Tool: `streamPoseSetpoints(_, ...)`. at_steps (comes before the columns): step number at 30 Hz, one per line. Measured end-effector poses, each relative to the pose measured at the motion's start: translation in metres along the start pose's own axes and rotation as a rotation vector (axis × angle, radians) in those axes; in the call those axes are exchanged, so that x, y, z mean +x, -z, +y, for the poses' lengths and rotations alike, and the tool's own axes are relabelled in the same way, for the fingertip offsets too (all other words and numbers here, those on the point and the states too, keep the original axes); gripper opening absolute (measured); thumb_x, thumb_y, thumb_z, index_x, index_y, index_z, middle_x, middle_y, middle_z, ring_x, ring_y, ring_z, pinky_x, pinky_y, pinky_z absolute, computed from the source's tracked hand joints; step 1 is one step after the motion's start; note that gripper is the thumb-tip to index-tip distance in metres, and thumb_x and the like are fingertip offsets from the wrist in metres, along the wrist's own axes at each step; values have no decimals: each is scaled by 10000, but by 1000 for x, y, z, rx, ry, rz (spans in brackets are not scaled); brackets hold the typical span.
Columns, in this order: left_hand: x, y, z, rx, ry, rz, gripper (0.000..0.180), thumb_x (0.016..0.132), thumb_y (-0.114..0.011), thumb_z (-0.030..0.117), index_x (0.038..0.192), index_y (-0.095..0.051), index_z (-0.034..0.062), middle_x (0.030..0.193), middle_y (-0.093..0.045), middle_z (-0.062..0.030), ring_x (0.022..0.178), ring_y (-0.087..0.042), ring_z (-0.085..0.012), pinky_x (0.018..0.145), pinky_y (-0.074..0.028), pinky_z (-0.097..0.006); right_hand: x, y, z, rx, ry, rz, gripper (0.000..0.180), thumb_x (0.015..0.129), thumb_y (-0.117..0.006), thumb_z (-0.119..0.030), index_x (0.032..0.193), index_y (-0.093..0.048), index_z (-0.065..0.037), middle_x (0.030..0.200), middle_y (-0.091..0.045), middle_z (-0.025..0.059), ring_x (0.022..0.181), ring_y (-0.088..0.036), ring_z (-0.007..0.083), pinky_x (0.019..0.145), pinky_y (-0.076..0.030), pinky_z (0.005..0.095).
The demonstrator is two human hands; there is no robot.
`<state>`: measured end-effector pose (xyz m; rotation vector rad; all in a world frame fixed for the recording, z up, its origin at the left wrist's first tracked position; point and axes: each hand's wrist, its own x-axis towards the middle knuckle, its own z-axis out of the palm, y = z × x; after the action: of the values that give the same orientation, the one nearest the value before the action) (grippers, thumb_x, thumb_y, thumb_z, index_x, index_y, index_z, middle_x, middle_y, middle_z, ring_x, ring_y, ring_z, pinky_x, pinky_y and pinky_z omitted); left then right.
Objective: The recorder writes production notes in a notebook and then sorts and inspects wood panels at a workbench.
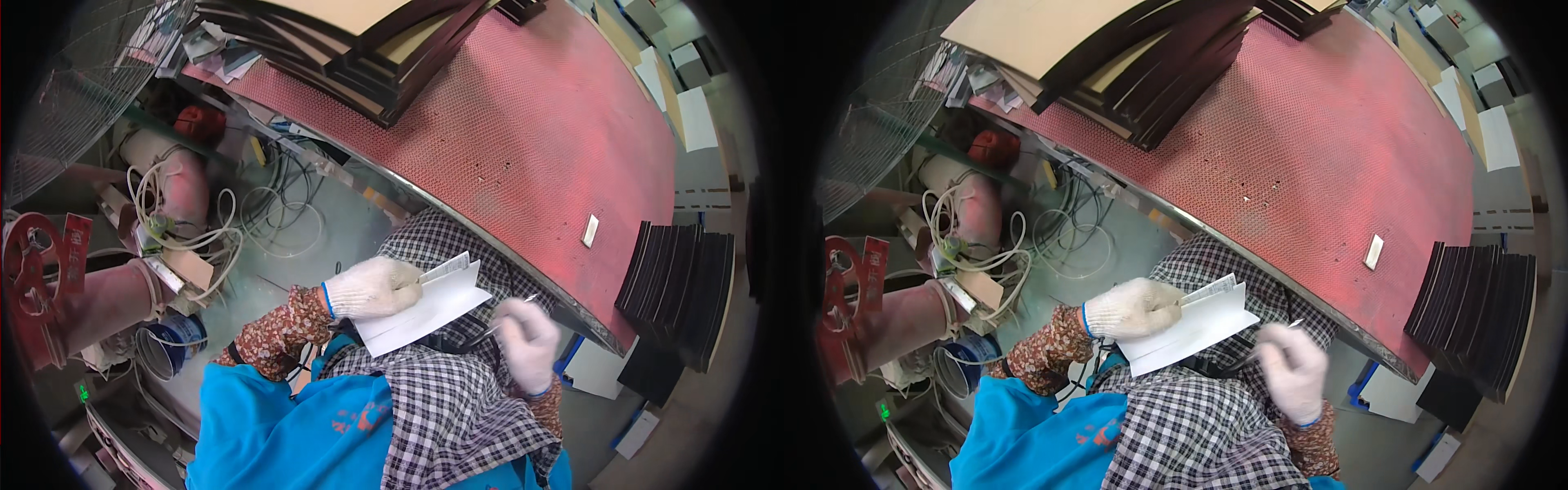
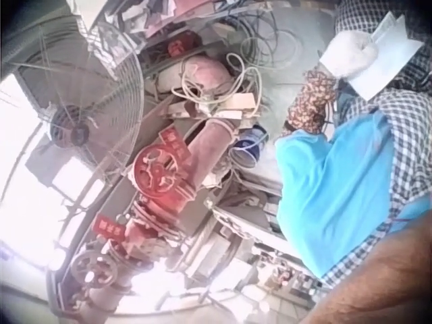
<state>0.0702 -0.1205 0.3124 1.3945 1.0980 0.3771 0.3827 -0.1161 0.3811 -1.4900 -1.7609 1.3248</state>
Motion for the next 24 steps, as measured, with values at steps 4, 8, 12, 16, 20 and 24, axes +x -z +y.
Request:
streamPoseSetpoints(4, -4, 0, 18, 183, -18, -17, 411, 970, -632, 366, 1202, -741, 44, 1123, -744, -184, 998, -725, -412, 870, -595, -483, 17, 6, -16, 307, -68, 304, 244, 1024, -602, 55, 1252, -689, 59, 1030, -722, 103, 828, -688, 121, 716, -568, 238)
streamPoseSetpoints(8, -5, -11, 34, 352, -93, -63, 520, 889, -694, 467, 1189, -721, 43, 1110, -717, -162, 975, -721, -407, 842, -597, -508, 34, -22, -20, 237, 75, 326, 245, 1026, -637, 56, 1265, -688, 49, 1048, -713, 102, 891, -697, 143, 743, -576, 269)
streamPoseSetpoints(12, -7, -16, 38, 372, -141, 59, 544, 872, -710, 489, 1203, -726, 57, 1114, -714, -134, 980, -720, -398, 839, -599, -503, 37, -34, 5, -219, 222, 142, 202, 965, -731, 12, 1167, -734, 11, 972, -724, 108, 841, -722, 177, 748, -582, 313)
streamPoseSetpoints(16, -10, -11, 29, 266, -28, 153, 632, 826, -755, 506, 1279, -704, 68, 1159, -709, -135, 1033, -711, -395, 876, -595, -491, 28, -49, 26, -106, 92, 83, 183, 993, -722, -20, 1173, -732, 13, 966, -732, 88, 817, -711, 139, 718, -580, 287)
streamPoseSetpoints(20, -13, -22, 14, 257, -153, 296, 684, 795, -794, 462, 1306, -662, 29, 1193, -687, -159, 1127, -678, -395, 933, -576, -487, 32, -73, 16, 232, -298, -15, 210, 1043, -683, -73, 1226, -714, 26, 989, -764, 88, 811, -711, 90, 670, -553, 226)
streamPoseSetpoints(24, -4, -41, -1, 292, -83, 304, 633, 772, -830, 341, 1270, -622, 12, 1195, -644, -167, 1139, -668, -382, 920, -577, -487, 43, -95, 23, 129, -368, -130, 253, 1059, -667, -120, 1248, -708, 43, 935, -773, 95, 760, -711, 105, 657, -548, 226)
